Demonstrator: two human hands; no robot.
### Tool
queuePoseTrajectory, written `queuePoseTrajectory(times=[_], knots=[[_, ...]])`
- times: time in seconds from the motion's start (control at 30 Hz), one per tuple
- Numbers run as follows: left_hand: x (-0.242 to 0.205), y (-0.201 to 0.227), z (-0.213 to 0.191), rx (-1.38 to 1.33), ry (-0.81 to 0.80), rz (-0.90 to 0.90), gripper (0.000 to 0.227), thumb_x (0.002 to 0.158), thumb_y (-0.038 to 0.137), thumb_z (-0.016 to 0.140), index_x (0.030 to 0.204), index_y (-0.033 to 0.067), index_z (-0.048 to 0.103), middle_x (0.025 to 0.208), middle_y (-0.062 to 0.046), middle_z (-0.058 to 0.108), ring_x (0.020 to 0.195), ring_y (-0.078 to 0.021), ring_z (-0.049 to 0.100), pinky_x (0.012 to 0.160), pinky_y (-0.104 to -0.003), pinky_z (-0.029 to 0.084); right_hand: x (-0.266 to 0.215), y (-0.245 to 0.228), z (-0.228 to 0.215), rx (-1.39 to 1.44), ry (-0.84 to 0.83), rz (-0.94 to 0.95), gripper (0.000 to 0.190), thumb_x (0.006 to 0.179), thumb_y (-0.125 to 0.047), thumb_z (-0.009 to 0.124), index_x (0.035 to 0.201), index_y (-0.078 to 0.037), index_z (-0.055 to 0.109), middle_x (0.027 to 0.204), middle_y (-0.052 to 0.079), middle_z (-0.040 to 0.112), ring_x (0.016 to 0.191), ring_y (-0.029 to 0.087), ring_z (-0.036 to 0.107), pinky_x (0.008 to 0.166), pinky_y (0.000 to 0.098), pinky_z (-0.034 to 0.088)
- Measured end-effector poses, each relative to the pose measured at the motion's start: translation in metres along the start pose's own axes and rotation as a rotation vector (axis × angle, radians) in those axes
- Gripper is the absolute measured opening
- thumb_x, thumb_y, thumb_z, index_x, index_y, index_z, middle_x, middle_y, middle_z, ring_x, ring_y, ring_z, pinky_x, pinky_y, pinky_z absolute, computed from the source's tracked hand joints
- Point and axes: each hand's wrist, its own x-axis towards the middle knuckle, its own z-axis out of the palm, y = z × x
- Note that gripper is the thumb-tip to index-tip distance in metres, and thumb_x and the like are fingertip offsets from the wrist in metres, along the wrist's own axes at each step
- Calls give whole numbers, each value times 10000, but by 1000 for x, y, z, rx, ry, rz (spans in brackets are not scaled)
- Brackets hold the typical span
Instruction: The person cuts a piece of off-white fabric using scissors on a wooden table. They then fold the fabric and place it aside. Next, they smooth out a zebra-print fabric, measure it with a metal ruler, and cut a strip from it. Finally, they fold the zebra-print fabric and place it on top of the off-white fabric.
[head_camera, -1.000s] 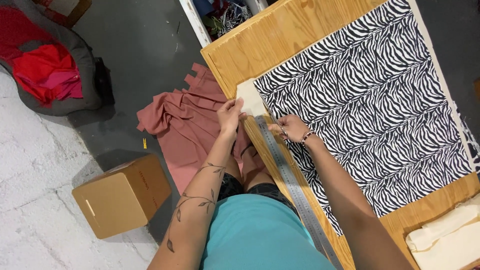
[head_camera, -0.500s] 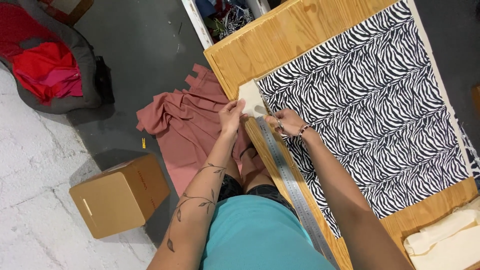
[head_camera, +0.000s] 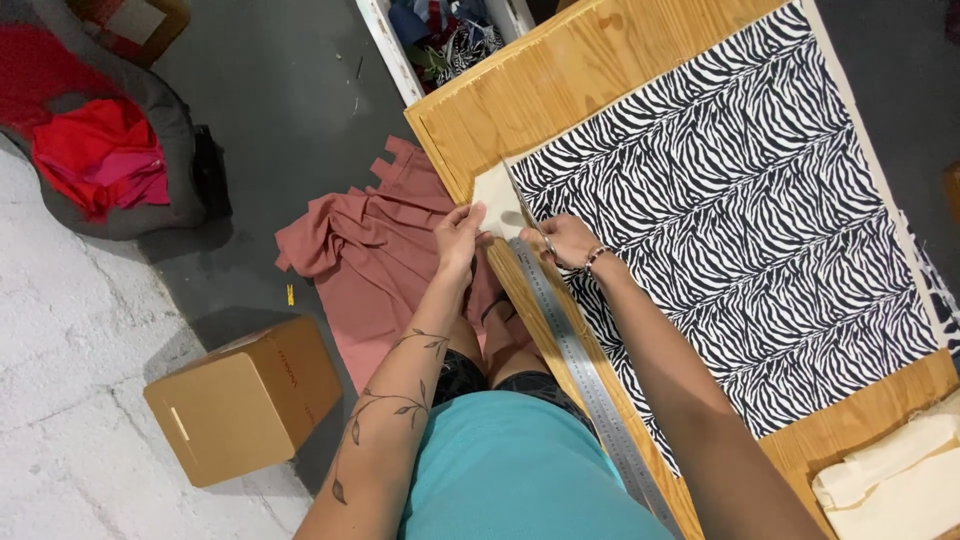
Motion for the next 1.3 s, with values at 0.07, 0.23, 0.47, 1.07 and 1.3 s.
queuePoseTrajectory(times=[0.07, 0.23, 0.47, 1.07, 1.3], knots=[[0, 7, 0, 14, 0, 7, 376, 879, 283, 794, 1125, 20, 685, 916, -113, 722, 640, -207, 740, 609, -305, 661, 4, -7, -2, -10, 10, -9, 685, 824, -716, 715, 583, -84, 608, 450, 55, 559, 432, 154, 558, 447, 262, 397], [26, -1, -13, 43, 32, -6, 371, 884, 346, 781, 1137, 93, 682, 970, -100, 690, 749, -223, 746, 714, -355, 643, 13, -9, 0, -27, 68, -62, 709, 818, -682, 753, 529, -68, 549, 413, 82, 507, 470, 183, 597, 506, 284, 408], [46, 65, -12, 103, -21, 188, 98, 851, 202, 644, 933, 150, 628, 917, -22, 476, 714, -136, 616, 655, -263, 562, -26, 11, 29, 182, 89, -60, 554, 883, -595, 668, 660, -91, 622, 545, 51, 617, 491, 145, 552, 458, 261, 429], [160, 210, 72, 1048, -717, 451, 179, 913, 235, 607, 1043, 183, 718, 1011, -70, 687, 934, -222, 665, 869, -401, 518, -17, -12, 131, 958, 1311, 218, 487, 1031, -458, 626, 750, -61, 599, 614, 116, 635, 437, 177, 563, 475, 291, 443], [238, 256, 81, 776, -500, 679, 213, 890, 83, 660, 1093, 85, 723, 1004, -184, 685, 964, -253, 633, 906, -424, 491, 21, -43, 165, 748, 1520, 527, 448, 862, -469, 853, 806, -72, 652, 702, 122, 663, 729, 256, 643, 744, 386, 495]])
